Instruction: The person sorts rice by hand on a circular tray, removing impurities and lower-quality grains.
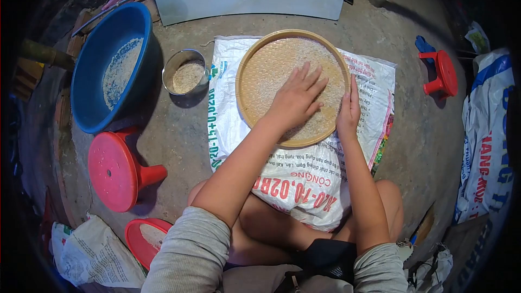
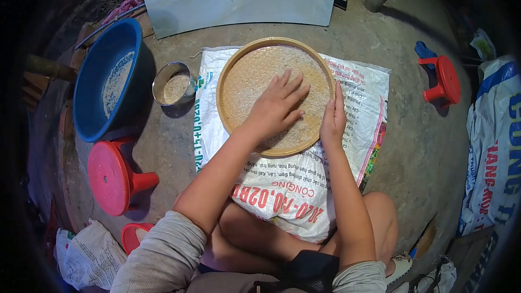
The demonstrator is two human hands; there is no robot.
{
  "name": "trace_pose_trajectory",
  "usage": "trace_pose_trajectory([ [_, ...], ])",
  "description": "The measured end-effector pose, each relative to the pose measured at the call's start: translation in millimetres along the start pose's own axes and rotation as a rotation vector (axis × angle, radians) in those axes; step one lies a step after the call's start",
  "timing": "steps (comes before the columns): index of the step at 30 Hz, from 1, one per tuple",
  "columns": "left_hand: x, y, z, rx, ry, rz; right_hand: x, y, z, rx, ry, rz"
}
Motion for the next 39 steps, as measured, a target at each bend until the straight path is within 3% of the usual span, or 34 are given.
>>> trace_pose_trajectory([
  [4, 9.1, -11.3, 6.3, 0.048, -0.085, 0.026, 5.7, 0.3, -1.8, 0.007, -0.019, -0.058],
  [6, 10.9, -13.3, 6.8, 0.053, -0.013, 0.175, 7.8, 0.5, -2.5, 0.012, -0.028, -0.087],
  [13, -5.1, -1.2, -0.1, -0.068, 0.084, 0.253, -6.5, 2.6, -1.6, 0.068, -0.123, -0.097],
  [15, -13.1, 7.4, -3.4, 0.044, 0.194, 0.324, -26.1, 0.0, -0.8, 0.120, -0.193, -0.034],
  [16, -12.5, 14.9, -6.9, 0.067, 0.377, 0.468, -35.9, -4.7, -0.9, 0.150, -0.151, -0.148],
  [17, -11.3, 18.1, -9.5, 0.068, 0.379, 0.466, -45.2, -9.4, -0.7, 0.178, -0.108, -0.263],
  [18, -8.9, 20.2, -13.0, 0.142, 0.460, 0.672, -54.4, -13.4, 1.1, 0.175, -0.108, -0.263],
  [19, -5.9, 21.9, -16.2, 0.217, 0.539, 0.880, -61.9, -17.2, 3.9, 0.137, -0.227, -0.285],
  [21, 9.0, 26.3, -19.7, 0.165, 0.529, 0.903, -52.7, -16.3, 3.8, 0.095, -0.345, -0.304],
  [23, 15.4, 27.4, -16.9, 0.113, 0.521, 0.928, -18.4, -10.2, 1.8, -0.461, -0.953, -1.106],
  [24, 17.6, 28.0, -15.6, 0.155, 0.298, 0.705, -45.5, -20.5, 7.7, -0.144, -1.086, -0.842],
  [25, 19.7, 28.2, -15.1, 0.193, 0.076, 0.479, -38.9, -18.4, 6.7, -0.143, -1.085, -0.840],
  [27, 14.6, 32.4, -16.3, 0.227, 0.052, 0.466, -23.7, -11.2, 3.0, 0.016, -1.266, -0.937],
  [29, 7.3, 40.0, -19.1, 0.130, 0.136, 0.476, -25.5, -2.3, -3.8, 0.093, -1.253, -0.943],
  [31, 2.9, 34.6, -14.6, 0.059, 0.076, 0.475, -34.3, 4.8, -14.5, 0.215, -1.189, -0.948],
  [34, 17.9, 20.5, 4.5, -0.249, 0.019, 0.331, -40.4, 15.3, -27.6, 0.235, -1.129, -0.994],
  [39, 20.0, 2.4, 12.1, -0.285, 0.027, 0.187, -43.5, 24.4, -32.5, 0.259, -1.105, -0.992],
])
Point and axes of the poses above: each hand's wrist, its own z-axis away from the middle knuckle, its own y-axis out of the back of the hand, x = y × z, the point moved 1 cm from there along -z, towards the middle knuckle, and after that the axes turned 15 degrees about x, right-handed, at the moved point
